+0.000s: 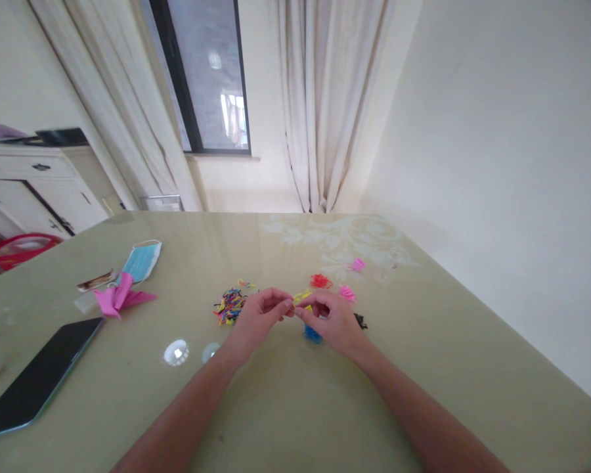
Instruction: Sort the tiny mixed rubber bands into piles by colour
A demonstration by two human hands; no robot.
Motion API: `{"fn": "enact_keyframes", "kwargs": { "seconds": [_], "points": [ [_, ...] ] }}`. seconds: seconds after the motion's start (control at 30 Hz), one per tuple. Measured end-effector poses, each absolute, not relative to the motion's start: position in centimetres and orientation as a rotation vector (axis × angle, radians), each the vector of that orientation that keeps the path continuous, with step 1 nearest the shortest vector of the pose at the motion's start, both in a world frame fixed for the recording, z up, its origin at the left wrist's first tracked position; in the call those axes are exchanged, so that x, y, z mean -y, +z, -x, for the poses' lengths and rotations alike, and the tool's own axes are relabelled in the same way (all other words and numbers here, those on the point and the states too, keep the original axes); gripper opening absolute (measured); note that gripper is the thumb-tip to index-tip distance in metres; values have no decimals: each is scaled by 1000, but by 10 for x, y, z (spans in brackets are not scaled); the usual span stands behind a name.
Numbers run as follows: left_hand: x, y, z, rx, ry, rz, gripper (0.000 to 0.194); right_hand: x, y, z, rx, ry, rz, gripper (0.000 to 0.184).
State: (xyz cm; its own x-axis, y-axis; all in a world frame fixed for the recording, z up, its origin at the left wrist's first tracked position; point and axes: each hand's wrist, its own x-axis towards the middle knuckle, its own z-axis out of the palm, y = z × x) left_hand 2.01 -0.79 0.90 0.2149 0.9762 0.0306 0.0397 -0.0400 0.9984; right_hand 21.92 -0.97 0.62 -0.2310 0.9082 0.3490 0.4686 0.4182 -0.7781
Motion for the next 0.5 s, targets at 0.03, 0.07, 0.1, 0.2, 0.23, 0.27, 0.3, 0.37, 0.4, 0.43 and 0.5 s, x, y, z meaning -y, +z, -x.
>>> {"fn": "enact_keyframes", "kwargs": {
  "seconds": [0.03,0.07,0.1,0.2,0.23,0.27,0.3,0.37,0.4,0.43,0.5],
  "points": [
    [9,10,-20,-1060,1061,-1362,36,10,7,-219,1865,680,1177,17],
    [9,11,-20,-1057,1068,-1364,35,11,8,-218,1873,684,1173,16],
    [10,12,-21,-1053,1072,-1366,35,12,8,-217,1876,689,1167,16],
    [11,12,-22,-1051,1069,-1374,35,13,9,-216,1850,700,1141,16],
    [10,12,-22,-1055,1063,-1382,36,14,10,-217,1826,701,1135,17],
    [9,11,-21,-1063,1055,-1400,36,14,11,-218,1797,702,1131,19],
    [7,9,-19,-1078,1046,-1435,37,14,13,-219,1767,707,1126,21],
    [3,5,-13,-1168,1028,-1586,35,14,18,-223,1710,732,1116,25],
    [0,3,-8,-1259,1014,-1712,32,15,21,-225,1688,755,1109,27],
    [-2,0,-4,-1382,985,-1861,28,16,24,-226,1671,786,1098,29],
    [-5,-5,6,-1665,848,-2157,22,18,30,-228,1644,850,1079,32]
  ]
}}
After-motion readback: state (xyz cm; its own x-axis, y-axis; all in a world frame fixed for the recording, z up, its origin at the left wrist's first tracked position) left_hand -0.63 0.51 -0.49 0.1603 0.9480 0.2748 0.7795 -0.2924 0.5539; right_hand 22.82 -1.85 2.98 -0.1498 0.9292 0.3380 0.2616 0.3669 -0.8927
